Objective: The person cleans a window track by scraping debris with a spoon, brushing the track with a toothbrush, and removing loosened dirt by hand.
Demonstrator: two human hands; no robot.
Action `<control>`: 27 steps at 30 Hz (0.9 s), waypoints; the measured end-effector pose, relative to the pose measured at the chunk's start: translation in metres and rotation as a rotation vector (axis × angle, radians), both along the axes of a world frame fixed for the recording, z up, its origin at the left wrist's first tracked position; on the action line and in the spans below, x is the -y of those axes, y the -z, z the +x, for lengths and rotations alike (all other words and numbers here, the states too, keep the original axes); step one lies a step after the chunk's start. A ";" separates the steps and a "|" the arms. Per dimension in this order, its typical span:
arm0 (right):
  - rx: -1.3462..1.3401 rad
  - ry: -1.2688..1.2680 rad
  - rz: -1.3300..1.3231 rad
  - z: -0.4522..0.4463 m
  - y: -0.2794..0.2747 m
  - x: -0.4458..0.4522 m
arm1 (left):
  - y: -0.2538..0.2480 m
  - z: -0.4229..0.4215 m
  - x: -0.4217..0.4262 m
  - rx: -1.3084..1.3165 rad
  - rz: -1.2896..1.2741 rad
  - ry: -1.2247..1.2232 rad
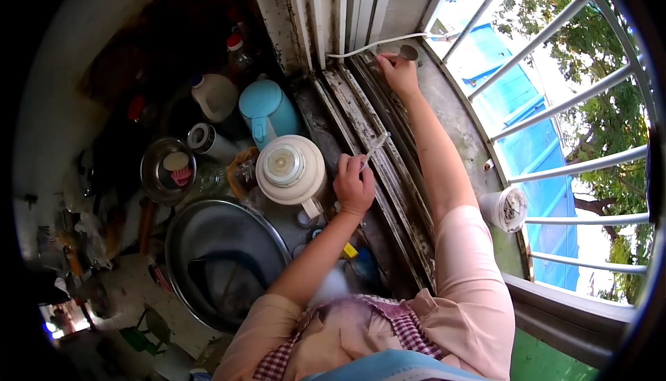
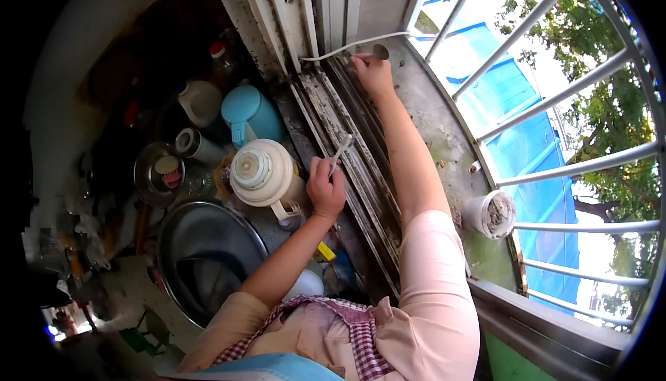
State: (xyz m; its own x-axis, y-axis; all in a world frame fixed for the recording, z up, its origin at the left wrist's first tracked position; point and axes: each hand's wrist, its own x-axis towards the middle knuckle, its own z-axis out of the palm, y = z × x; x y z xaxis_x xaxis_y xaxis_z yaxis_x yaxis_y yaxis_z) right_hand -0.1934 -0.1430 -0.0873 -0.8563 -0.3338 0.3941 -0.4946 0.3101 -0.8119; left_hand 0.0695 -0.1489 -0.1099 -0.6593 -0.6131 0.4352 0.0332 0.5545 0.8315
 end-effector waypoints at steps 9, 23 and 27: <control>0.263 -0.024 -0.034 0.070 -0.015 -0.080 | 0.004 -0.001 -0.002 -0.016 -0.014 -0.003; 0.568 0.228 0.315 0.225 -0.070 -0.252 | 0.006 0.000 -0.005 -0.020 -0.042 -0.002; 0.361 0.347 0.325 0.236 -0.085 -0.240 | 0.005 0.000 -0.006 -0.019 -0.013 0.003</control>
State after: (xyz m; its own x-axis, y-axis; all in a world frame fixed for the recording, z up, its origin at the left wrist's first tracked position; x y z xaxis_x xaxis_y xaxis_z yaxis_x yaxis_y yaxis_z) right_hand 0.0431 0.0970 -0.0022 -0.9977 -0.0650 -0.0175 -0.0302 0.6650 -0.7462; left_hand 0.0696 -0.1431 -0.1149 -0.6531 -0.6052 0.4552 0.0505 0.5650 0.8236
